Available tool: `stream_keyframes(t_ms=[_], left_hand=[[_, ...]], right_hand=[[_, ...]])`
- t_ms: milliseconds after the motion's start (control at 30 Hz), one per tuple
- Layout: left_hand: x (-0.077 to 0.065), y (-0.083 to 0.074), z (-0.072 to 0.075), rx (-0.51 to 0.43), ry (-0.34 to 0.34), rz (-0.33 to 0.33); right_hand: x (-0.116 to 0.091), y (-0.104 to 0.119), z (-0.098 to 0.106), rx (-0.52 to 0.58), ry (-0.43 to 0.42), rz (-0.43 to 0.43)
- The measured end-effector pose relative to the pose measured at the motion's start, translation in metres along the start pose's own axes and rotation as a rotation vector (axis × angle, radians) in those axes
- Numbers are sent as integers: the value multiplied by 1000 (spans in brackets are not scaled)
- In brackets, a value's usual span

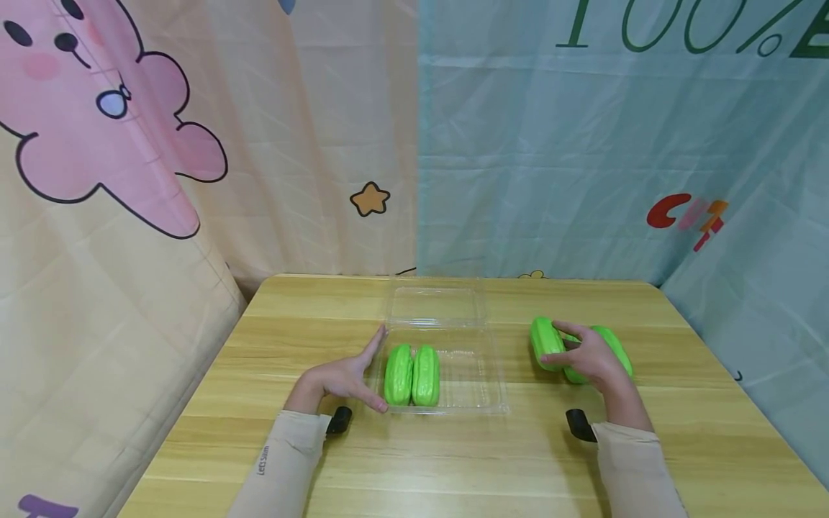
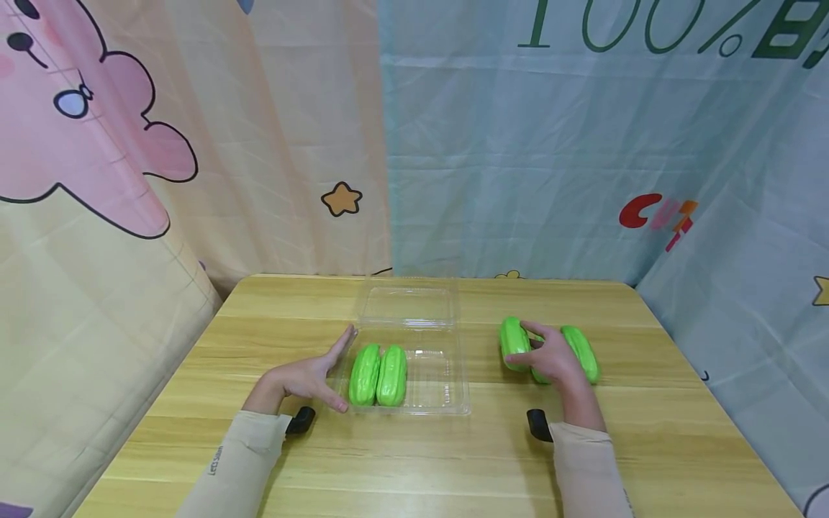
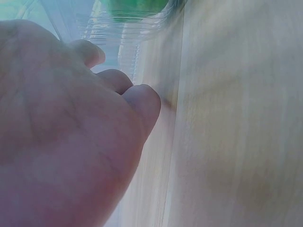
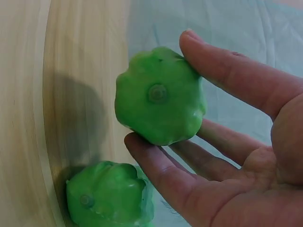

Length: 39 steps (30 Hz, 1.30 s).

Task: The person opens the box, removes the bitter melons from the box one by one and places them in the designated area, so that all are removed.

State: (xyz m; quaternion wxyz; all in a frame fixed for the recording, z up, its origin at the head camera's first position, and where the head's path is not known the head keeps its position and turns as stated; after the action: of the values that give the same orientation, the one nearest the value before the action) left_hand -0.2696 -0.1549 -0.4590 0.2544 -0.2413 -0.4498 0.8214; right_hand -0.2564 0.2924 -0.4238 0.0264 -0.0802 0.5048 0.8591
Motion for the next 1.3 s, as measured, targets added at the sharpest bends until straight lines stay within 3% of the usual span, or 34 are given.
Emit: stream_keyframes(t_ms=[600, 1000, 1300], left_hand=[[-1, -2, -1, -21, -5, 4], [-2, -3, -2, -21, -7, 5], [-3, -3, -2, -27, -10, 3]], right_hand=[[-3, 1, 7, -145, -34, -32], [1, 3, -4, -432, -68, 74], [4, 6, -12, -468, -44, 86]])
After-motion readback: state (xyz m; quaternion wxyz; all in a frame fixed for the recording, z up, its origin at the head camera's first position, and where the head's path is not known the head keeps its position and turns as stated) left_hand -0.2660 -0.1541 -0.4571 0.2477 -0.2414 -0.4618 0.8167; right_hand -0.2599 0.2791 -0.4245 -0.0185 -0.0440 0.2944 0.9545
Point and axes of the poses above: each hand's wrist, its own x-axis towards the middle knuckle, its own z-axis out of the back of the hand, y = z × x, the point moved 1 cm from there along x, towards the middle knuckle, and after that the axes turned 3 degrees about -y, right-handed, at the moved point
